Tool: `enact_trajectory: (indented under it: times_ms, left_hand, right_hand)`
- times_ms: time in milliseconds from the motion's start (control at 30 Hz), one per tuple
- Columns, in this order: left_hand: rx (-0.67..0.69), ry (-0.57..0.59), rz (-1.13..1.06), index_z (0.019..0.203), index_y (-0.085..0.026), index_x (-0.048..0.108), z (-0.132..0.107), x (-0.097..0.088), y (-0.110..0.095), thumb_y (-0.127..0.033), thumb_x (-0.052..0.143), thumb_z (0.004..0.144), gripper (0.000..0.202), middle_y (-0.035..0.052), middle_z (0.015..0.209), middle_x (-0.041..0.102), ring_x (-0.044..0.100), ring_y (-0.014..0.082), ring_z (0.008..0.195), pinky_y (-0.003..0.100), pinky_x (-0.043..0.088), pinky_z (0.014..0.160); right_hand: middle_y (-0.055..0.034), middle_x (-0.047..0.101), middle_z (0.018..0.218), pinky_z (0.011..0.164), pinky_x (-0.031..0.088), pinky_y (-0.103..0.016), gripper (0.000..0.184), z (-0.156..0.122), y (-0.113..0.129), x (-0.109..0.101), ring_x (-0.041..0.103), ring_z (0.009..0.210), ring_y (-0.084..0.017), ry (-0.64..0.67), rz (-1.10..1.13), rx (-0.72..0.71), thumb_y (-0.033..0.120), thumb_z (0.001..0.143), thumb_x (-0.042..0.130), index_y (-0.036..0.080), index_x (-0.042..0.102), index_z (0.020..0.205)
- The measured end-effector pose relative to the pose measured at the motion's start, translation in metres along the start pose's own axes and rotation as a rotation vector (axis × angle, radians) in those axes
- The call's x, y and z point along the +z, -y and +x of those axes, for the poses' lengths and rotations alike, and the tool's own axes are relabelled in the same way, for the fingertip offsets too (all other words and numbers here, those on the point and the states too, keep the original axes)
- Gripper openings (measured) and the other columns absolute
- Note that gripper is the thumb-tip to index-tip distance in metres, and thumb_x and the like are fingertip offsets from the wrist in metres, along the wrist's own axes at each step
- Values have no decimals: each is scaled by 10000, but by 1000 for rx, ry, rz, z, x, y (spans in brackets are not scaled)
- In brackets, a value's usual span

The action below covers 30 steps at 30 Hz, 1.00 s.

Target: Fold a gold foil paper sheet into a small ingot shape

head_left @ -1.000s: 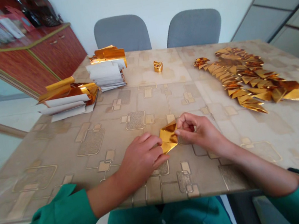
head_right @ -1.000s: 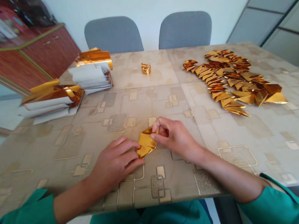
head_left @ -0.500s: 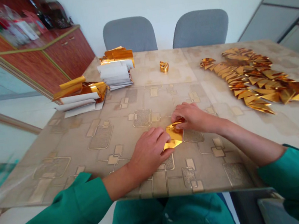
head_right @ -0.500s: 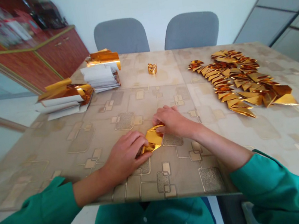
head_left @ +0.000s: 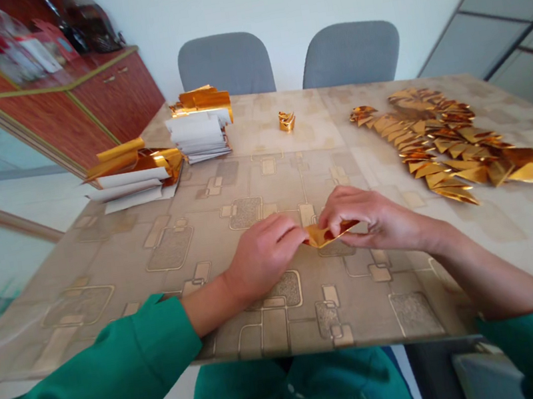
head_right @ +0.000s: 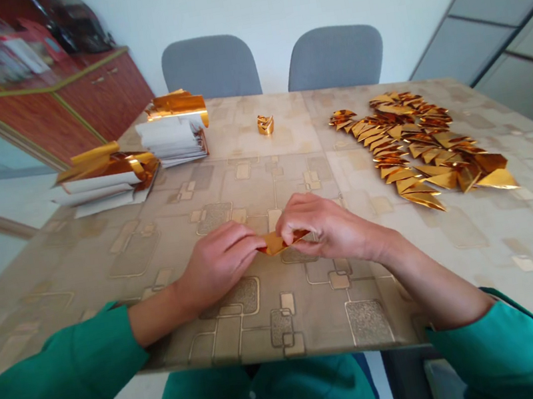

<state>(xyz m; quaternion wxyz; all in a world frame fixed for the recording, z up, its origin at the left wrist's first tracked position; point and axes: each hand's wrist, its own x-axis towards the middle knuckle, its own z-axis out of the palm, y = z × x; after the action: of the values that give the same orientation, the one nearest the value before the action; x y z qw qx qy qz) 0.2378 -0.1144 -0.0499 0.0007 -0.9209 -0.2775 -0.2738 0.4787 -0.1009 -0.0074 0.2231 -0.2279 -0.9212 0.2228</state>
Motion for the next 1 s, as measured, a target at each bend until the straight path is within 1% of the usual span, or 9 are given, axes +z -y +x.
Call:
enact_trajectory:
  times_ms: [133, 267, 400, 500, 600, 733, 867, 933, 1000]
  left_hand:
    - [140, 78, 167, 914, -153, 667, -1, 5, 0, -158, 485, 963, 188, 44, 813, 638, 545, 175, 749, 289, 449, 646]
    - [184, 185, 107, 1005, -133, 660, -14, 8, -1, -190, 495, 963, 180, 72, 909, 671, 587, 192, 824, 313, 500, 710]
    - [203, 184, 21, 1118, -93, 628, -25, 8, 0, -247, 495, 973, 251, 117, 1073, 679, 616, 211, 981, 357, 520, 860]
    - [198, 196, -4, 1143, -93, 619, -27, 8, -1, -221, 503, 969, 246, 117, 1080, 684, 623, 209, 1017, 362, 516, 892]
    - [175, 185, -39, 1108, -101, 632, -24, 7, 0, -222, 503, 969, 226, 111, 1053, 696, 627, 207, 1003, 365, 519, 887]
    - [86, 145, -140, 1058, -124, 635, -21, 4, 2, -206, 484, 971, 192, 91, 1049, 705, 629, 188, 943, 355, 515, 882]
    - [-56, 205, -228, 1006, -130, 606, -23, 3, 2, -219, 505, 947, 147, 99, 1041, 690, 625, 208, 954, 361, 522, 864]
    - [-87, 222, -225, 1106, -130, 584, -24, 3, 1, -232, 521, 933, 210, 109, 1091, 670, 614, 223, 979, 366, 524, 858]
    - [-51, 233, -190, 1249, -145, 538, -25, 3, 0, -248, 532, 928, 337, 120, 1189, 634, 599, 239, 1023, 382, 517, 873]
  right_hand:
    - [-13, 635, 800, 769, 413, -305, 139, -13, -11, 15, 525, 784, -151, 89, -53, 32, 77, 845, 556, 202, 531, 791]
    - [-13, 625, 802, 781, 406, -312, 146, -20, -18, 25, 512, 788, -155, 144, -64, 67, 57, 842, 546, 197, 542, 800]
    - [-36, 659, 903, 843, 412, -335, 9, -19, -17, 20, 560, 884, -172, 188, -2, 91, 192, 901, 607, 192, 599, 905]
    - [-52, 677, 969, 867, 415, -339, 98, -18, -17, 15, 585, 927, -174, 216, 74, 95, 286, 936, 606, 192, 634, 941]
    - [-51, 686, 928, 834, 420, -327, 131, -16, -18, 15, 597, 874, -163, 187, 123, 148, 293, 955, 585, 182, 655, 947]
    - [-29, 675, 810, 748, 415, -297, 154, -11, -22, 20, 587, 763, -143, 88, 137, 217, 285, 963, 574, 169, 664, 915]
    - [-10, 659, 736, 719, 393, -285, 150, -6, -26, 27, 562, 718, -136, 30, 67, 264, 256, 953, 583, 171, 669, 865]
    - [-9, 652, 718, 702, 388, -278, 139, -5, -27, 30, 552, 715, -141, 8, 25, 308, 246, 938, 597, 175, 669, 843]
    - [-8, 645, 709, 680, 383, -273, 124, -5, -27, 33, 542, 708, -144, -12, -6, 353, 246, 922, 613, 180, 662, 829]
